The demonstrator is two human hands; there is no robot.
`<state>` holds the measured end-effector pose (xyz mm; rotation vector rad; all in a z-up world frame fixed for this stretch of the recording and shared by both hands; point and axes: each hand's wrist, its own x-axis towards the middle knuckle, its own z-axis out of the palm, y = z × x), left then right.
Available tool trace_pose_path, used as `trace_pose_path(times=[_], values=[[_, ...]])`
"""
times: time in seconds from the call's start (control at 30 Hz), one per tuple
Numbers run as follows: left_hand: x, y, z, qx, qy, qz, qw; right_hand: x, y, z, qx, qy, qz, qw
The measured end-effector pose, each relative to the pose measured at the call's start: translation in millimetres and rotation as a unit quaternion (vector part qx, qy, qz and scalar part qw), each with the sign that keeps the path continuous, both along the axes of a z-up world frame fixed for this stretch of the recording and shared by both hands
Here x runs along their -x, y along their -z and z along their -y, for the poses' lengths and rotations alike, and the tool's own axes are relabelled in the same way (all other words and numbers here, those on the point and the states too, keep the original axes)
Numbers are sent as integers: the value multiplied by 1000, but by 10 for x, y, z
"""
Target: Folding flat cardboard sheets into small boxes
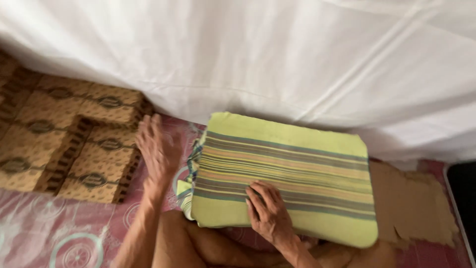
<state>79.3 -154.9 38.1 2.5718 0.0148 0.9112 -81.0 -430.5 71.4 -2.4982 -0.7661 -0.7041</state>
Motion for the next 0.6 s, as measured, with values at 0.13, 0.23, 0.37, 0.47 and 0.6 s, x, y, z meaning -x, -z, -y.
trace_pose_path(times=[0.13, 0.23, 0.37, 0.47, 0.6], values=[[744, -189, 975, -68, 98, -18, 993, 73, 143, 70, -41, 22, -68, 997], [1065, -125, 1294, -91, 205, -91, 970, 21, 136, 272, -160, 6, -111, 981], [1090, -97, 1313, -122, 183, -95, 971, 37, 231, 903, -35, 123, -118, 985], [1093, -164, 1295, -130, 188, -131, 965, 199, 221, 1510, 81, 213, -126, 965], [1119, -231, 1338, -114, 187, -150, 964, 444, 94, 2203, 149, 307, -130, 931]])
